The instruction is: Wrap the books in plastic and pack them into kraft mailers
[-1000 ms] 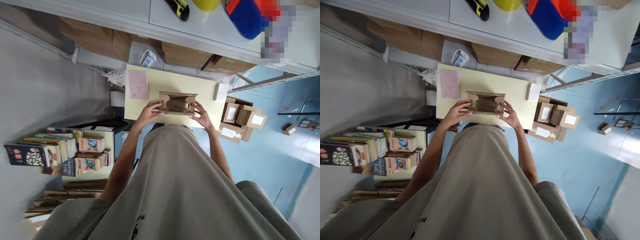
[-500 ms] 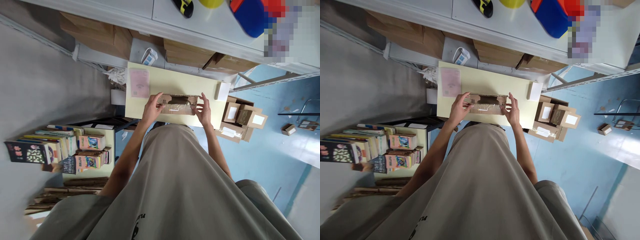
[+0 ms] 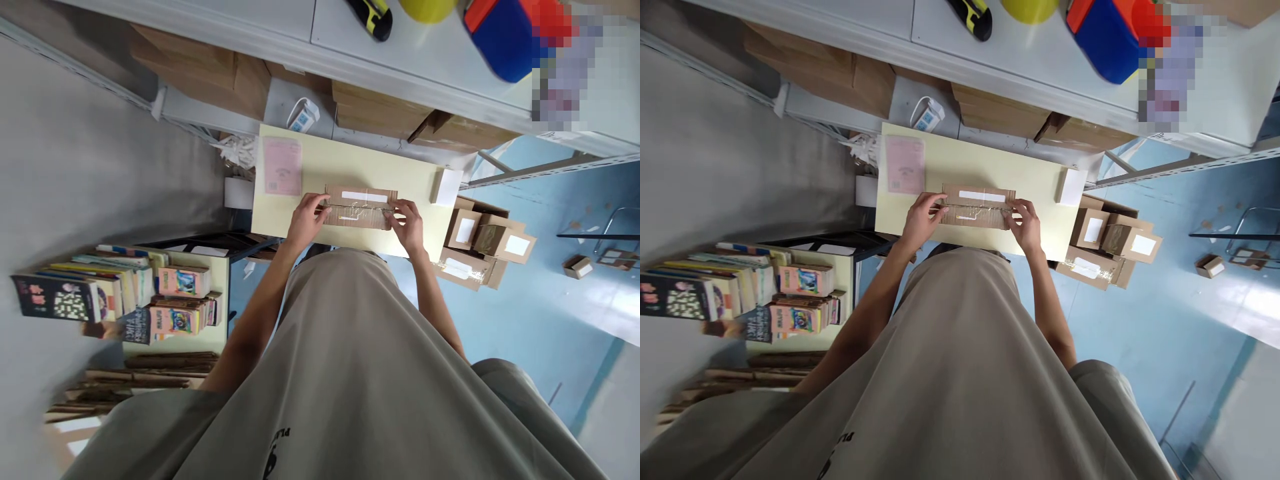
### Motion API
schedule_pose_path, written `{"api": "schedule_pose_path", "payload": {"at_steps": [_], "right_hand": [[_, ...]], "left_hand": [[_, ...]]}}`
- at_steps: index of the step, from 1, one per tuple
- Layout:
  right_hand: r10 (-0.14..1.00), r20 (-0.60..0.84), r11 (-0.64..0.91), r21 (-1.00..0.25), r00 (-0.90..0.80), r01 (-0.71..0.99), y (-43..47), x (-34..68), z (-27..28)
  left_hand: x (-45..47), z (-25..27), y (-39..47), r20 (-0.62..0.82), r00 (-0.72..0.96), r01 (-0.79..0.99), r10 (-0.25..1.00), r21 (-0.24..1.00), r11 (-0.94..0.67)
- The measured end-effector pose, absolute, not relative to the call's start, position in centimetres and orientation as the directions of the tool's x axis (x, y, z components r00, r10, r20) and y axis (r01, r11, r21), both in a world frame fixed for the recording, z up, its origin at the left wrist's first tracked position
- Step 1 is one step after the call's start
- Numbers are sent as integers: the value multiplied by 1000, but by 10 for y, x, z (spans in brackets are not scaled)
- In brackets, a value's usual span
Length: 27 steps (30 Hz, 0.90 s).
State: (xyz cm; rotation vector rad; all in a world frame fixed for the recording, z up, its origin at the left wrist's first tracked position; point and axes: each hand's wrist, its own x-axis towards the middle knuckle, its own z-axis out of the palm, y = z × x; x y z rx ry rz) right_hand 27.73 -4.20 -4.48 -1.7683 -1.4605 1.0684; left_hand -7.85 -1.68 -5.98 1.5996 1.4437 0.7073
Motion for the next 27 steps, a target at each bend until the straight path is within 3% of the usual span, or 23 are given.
{"api": "schedule_pose_path", "payload": {"at_steps": [19, 27], "right_hand": [[969, -216, -246, -891, 120, 381, -31, 281, -70], [982, -189, -168, -855, 6, 491, -35, 281, -54]], "left_hand": [[-71, -66, -1, -158, 70, 499, 985, 860, 102], [-78, -44, 6, -190, 162, 544, 968, 836, 73]]}}
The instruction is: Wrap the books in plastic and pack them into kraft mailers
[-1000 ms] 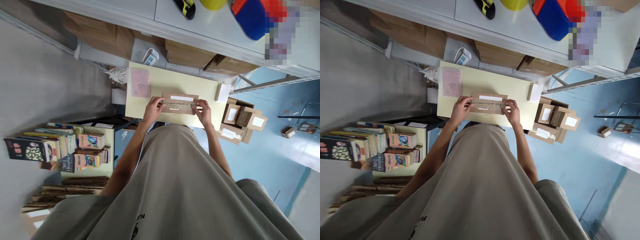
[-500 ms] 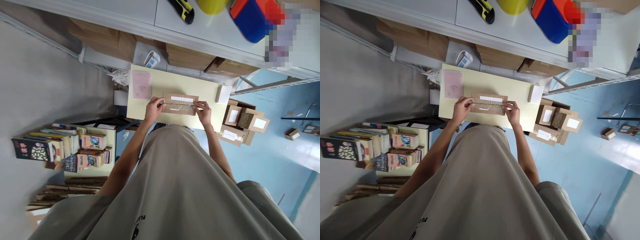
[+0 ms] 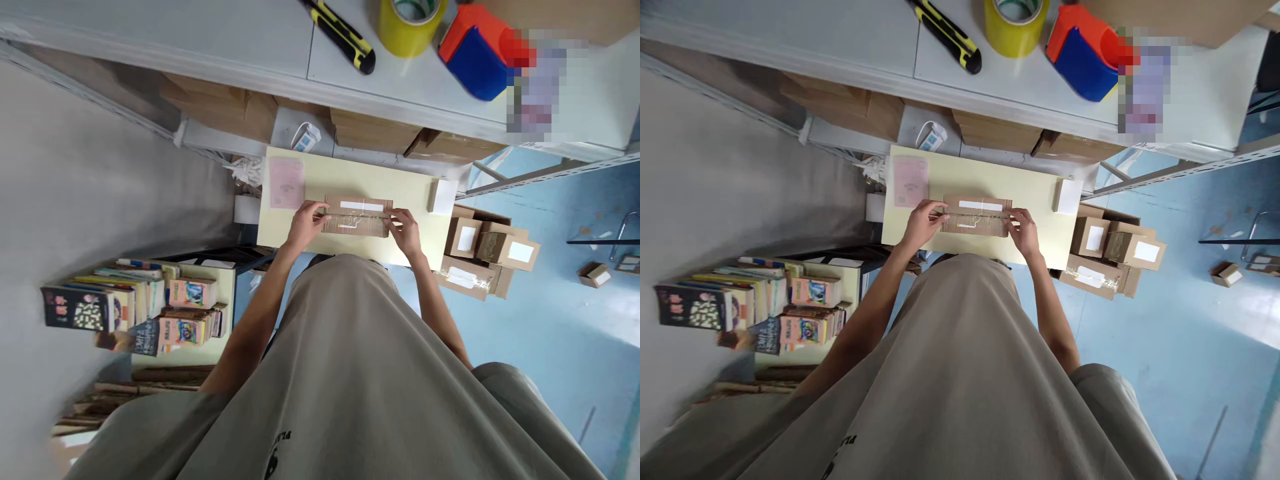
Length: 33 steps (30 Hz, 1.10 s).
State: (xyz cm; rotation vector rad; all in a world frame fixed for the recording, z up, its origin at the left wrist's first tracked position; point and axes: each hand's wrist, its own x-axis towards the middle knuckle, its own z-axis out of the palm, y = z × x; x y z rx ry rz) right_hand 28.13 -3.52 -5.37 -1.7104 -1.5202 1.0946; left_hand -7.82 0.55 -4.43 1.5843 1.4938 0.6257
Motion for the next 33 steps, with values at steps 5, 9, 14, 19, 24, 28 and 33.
{"api": "schedule_pose_path", "payload": {"at_steps": [5, 9, 14, 19, 24, 28, 33], "right_hand": [[1000, 19, 26, -739, -18, 673, -4, 293, -10], [950, 310, 216, -561, -39, 799, 74, 315, 55], [962, 258, -5, -313, 90, 950, 179, 321, 132], [973, 68, -206, -185, 222, 961, 233, 317, 142], [959, 106, -208, -364, 263, 908, 218, 328, 116], [981, 150, 4, -661, 126, 750, 138, 302, 92], [997, -31, -17, -981, -72, 194, 29, 226, 69]], "left_hand": [[-66, 4, 40, -41, 205, 641, 978, 761, -103], [-28, 50, 90, 179, 275, 542, 945, 783, -306], [31, 104, 134, 349, 352, 438, 868, 758, -483], [55, 126, 129, 381, 383, 393, 842, 757, -521], [42, 114, 97, 340, 328, 325, 881, 835, -444], [30, 90, 55, 261, 169, 201, 951, 935, -292], [18, 66, -2, 139, 39, 76, 990, 987, -142]]}}
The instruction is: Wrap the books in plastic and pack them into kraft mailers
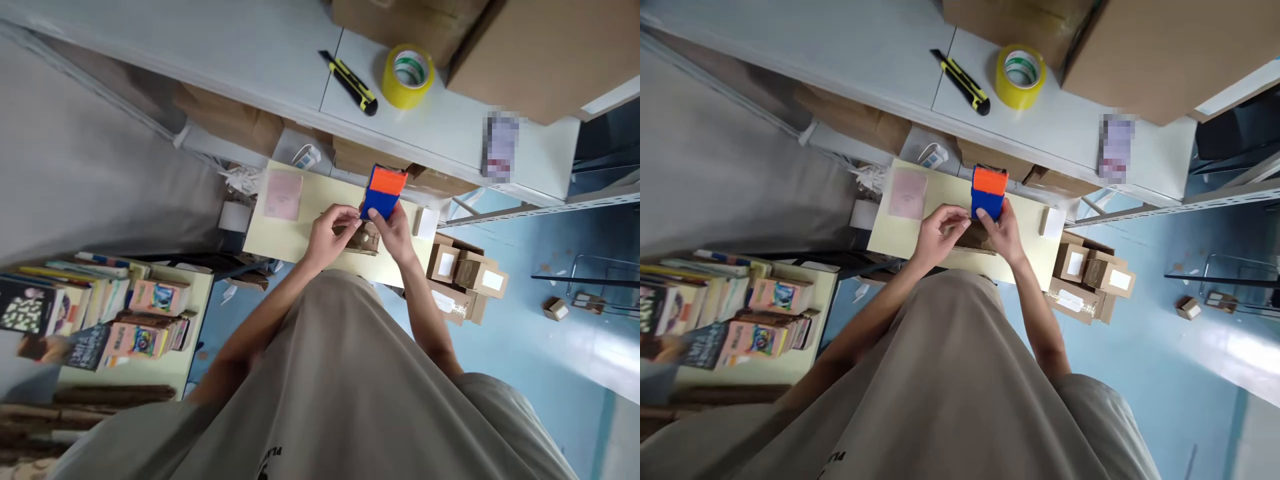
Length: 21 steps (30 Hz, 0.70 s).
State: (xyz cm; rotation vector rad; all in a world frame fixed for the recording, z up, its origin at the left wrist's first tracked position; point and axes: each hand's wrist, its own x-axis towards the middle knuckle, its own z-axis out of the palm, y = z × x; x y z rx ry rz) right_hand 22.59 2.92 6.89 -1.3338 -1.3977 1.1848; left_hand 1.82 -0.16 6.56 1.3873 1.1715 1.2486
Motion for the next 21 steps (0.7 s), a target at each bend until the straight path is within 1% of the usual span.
{"api": "schedule_pose_path", "payload": {"at_steps": [1, 3, 7, 11, 13, 16, 19, 21], "right_hand": [[994, -68, -56, -989, -90, 136, 16, 213, 67], [987, -125, -116, -989, -102, 90, -1, 192, 65], [972, -196, -182, -977, -133, 108, -13, 169, 64], [965, -208, -184, -972, -163, 148, -23, 155, 66], [964, -216, -179, -959, -158, 218, -27, 151, 67], [955, -247, -171, -911, -164, 376, -29, 148, 72], [945, -267, -126, -834, -192, 537, -29, 150, 77], [939, -276, -91, -776, -206, 624, -31, 151, 81]], "left_hand": [[14, 62, -10, 127, 21, 70, 992, 989, -129], [3, 58, -23, 114, -7, 75, 993, 991, -113], [-22, 56, -37, 97, 14, 87, 995, 991, -97], [-42, 56, -43, 104, 66, 106, 992, 988, -110], [-51, 55, -45, 107, 102, 130, 989, 984, -119], [-66, 54, -43, 91, 143, 164, 985, 980, -114], [-85, 55, -35, 103, 84, 162, 991, 980, -116], [-98, 59, -27, 130, 41, 197, 991, 971, -136]]}}
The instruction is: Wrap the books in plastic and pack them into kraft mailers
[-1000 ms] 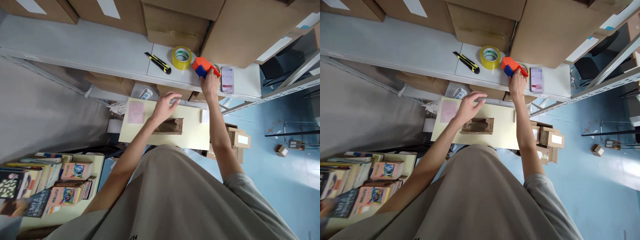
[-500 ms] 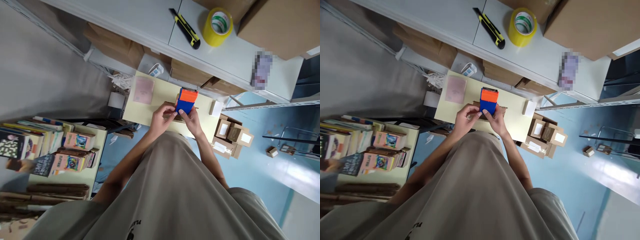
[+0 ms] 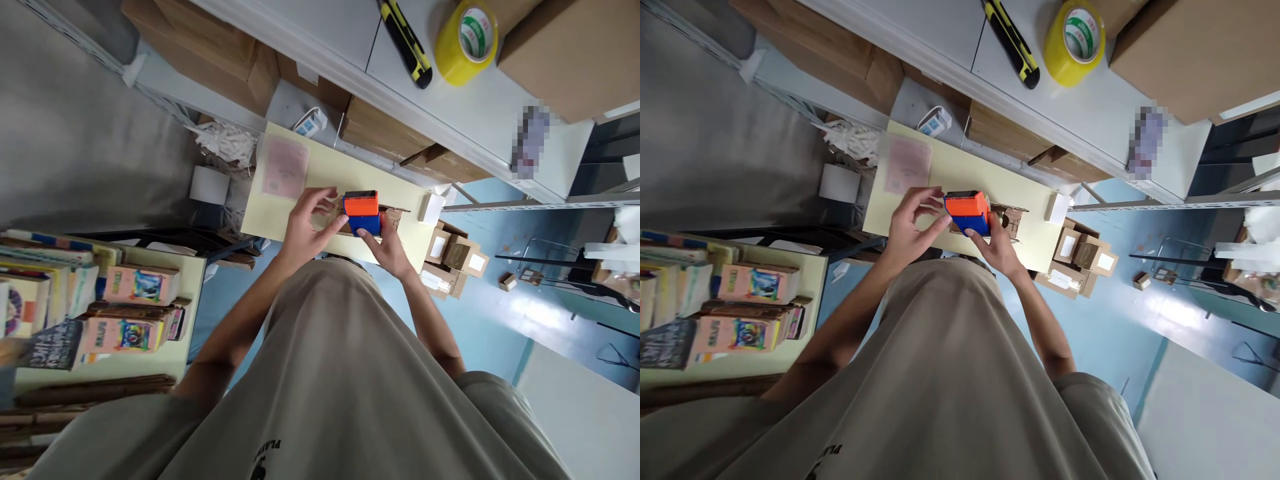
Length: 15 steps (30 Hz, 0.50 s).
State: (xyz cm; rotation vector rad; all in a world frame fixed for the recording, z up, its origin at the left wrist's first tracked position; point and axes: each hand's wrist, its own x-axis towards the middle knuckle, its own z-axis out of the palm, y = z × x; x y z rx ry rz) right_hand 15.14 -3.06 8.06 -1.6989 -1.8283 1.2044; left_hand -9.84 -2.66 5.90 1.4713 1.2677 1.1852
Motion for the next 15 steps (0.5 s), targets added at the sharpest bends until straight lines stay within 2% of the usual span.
{"api": "schedule_pose_path", "payload": {"at_steps": [6, 10, 15], "right_hand": [[933, -297, -29, -621, -201, 783, -43, 146, 95], [943, -274, 12, -543, -191, 840, -51, 136, 105], [950, -240, 55, -507, -202, 860, -62, 130, 108]], "left_hand": [[-131, 74, -7, 263, 146, 363, 954, 882, -299], [-143, 76, -8, 296, 253, 355, 921, 858, -373], [-155, 69, -11, 320, 303, 311, 898, 857, -411]]}}
